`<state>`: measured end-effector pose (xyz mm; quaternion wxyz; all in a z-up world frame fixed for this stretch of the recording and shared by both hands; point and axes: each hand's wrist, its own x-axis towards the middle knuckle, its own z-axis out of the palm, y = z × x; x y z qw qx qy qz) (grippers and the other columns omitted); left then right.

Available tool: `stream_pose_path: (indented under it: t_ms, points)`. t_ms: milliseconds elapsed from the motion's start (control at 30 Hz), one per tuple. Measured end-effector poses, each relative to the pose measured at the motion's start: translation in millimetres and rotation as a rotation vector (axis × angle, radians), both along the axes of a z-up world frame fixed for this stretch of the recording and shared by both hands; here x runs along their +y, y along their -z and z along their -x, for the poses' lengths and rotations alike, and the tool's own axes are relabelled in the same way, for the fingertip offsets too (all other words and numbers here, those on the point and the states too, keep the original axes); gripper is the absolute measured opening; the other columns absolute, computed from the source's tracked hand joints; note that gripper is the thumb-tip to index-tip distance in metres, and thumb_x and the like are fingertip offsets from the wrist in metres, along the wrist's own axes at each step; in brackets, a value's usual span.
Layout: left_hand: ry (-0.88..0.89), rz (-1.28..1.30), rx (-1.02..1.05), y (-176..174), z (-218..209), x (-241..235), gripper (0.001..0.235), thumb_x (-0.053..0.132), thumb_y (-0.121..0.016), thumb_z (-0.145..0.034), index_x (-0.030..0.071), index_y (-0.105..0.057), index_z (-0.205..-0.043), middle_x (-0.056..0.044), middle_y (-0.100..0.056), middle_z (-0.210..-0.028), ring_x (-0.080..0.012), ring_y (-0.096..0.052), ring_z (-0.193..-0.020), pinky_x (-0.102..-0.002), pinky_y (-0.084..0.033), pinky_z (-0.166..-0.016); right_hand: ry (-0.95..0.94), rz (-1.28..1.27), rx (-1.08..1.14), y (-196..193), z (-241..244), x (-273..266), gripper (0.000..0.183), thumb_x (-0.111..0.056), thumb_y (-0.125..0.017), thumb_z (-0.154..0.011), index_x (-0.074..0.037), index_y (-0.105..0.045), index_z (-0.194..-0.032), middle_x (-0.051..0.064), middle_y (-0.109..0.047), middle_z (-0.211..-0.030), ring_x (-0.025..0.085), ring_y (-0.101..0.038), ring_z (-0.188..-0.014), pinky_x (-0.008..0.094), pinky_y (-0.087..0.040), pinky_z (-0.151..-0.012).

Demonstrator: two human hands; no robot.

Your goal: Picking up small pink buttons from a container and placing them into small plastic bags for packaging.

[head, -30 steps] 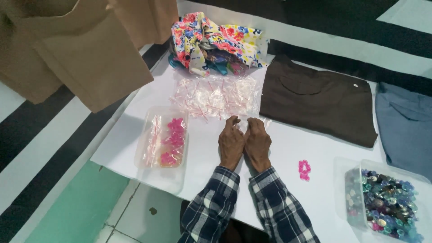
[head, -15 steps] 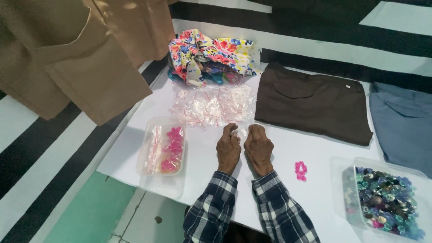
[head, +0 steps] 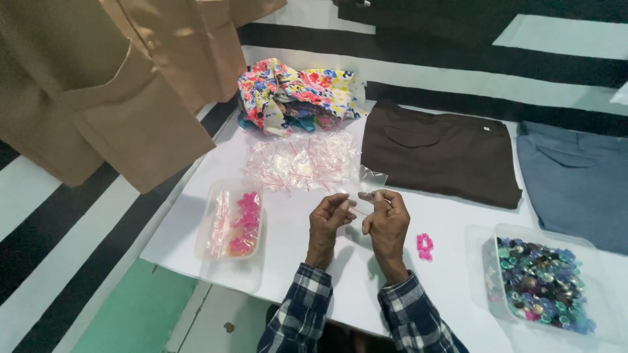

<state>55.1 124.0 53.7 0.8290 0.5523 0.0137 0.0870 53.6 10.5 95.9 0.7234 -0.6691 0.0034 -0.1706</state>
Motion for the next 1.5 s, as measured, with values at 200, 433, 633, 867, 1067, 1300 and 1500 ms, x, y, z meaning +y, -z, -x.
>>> stream_pose_path:
  t_ms: [200, 433, 633, 867, 1067, 1300, 1500]
  points:
    - [0.003, 0.146, 0.062, -24, 25, -34, 0.019, 0.015, -0.075, -0.091, 0.004, -0.071, -0.106, -0.014, -0.075, -0.095, -0.0184, -0.072, -0.081, -0.029, -0.058, -0.078, -0.040, 0.002, 0.140, -28, 39, -37, 0.026, -0.018, -0.058, -0.100, 0.001, -0.064, -0.116, 0.021, -0.076, -0.093, 0.008, -0.048, -0.038, 0.023, -0.039, -0.039]
    - [0.037, 0.129, 0.075, -30, 50, -81, 0.020, 0.020, -0.077, -0.089, 0.008, -0.072, -0.104, -0.008, -0.074, -0.097, -0.0134, -0.066, -0.088, -0.028, -0.052, -0.084, -0.007, 0.139, 0.190, -20, 65, -87, 0.013, -0.015, -0.077, -0.089, -0.004, -0.080, -0.096, 0.012, -0.069, -0.065, 0.010, -0.050, -0.041, 0.024, -0.038, -0.042]
    - [0.148, 0.210, 0.145, -37, 60, -98, 0.018, 0.021, -0.077, -0.089, 0.010, -0.069, -0.101, -0.007, -0.068, -0.089, -0.0155, -0.062, -0.086, -0.033, -0.047, -0.086, 0.005, 0.155, 0.164, -24, 71, -116, 0.017, -0.018, -0.076, -0.091, -0.001, -0.080, -0.091, 0.011, -0.062, -0.057, 0.012, -0.049, -0.049, 0.024, -0.043, -0.047]
    - [0.143, 0.259, 0.158, -26, 50, -102, 0.013, 0.017, -0.073, -0.092, 0.011, -0.066, -0.101, -0.003, -0.062, -0.086, -0.0133, -0.058, -0.083, -0.030, -0.047, -0.084, -0.120, 0.232, 0.202, -27, 70, -128, 0.022, -0.022, -0.079, -0.088, 0.000, -0.078, -0.083, 0.016, -0.066, -0.060, 0.017, -0.053, -0.057, 0.031, -0.050, -0.055]
    - [-0.024, 0.226, 0.114, -26, 55, -113, 0.014, 0.014, -0.076, -0.090, 0.008, -0.069, -0.100, -0.008, -0.071, -0.087, -0.0147, -0.064, -0.084, -0.032, -0.050, -0.088, -0.037, 0.020, 0.290, -22, 82, -114, 0.022, -0.018, -0.077, -0.087, 0.000, -0.080, -0.100, 0.016, -0.077, -0.079, 0.017, -0.068, -0.075, 0.030, -0.056, -0.074]
    - [-0.057, 0.210, 0.109, -29, 61, -112, 0.012, 0.012, -0.078, -0.087, 0.008, -0.070, -0.095, -0.008, -0.074, -0.085, -0.0150, -0.066, -0.082, -0.033, -0.052, -0.089, 0.008, 0.041, 0.256, -25, 81, -114, 0.022, -0.012, -0.080, -0.085, 0.000, -0.080, -0.104, 0.017, -0.078, -0.085, 0.018, -0.069, -0.077, 0.032, -0.059, -0.078]
    - [-0.463, -0.261, 0.028, -18, 69, -119, 0.087, 0.025, -0.093, -0.071, 0.014, -0.043, -0.142, -0.009, -0.051, -0.137, -0.0202, -0.056, -0.104, -0.037, -0.040, -0.099, 0.181, 0.184, 0.152, -29, 83, -113, 0.012, -0.004, -0.085, -0.079, 0.002, -0.079, -0.088, 0.016, -0.071, -0.064, 0.015, -0.062, -0.061, 0.028, -0.055, -0.057]
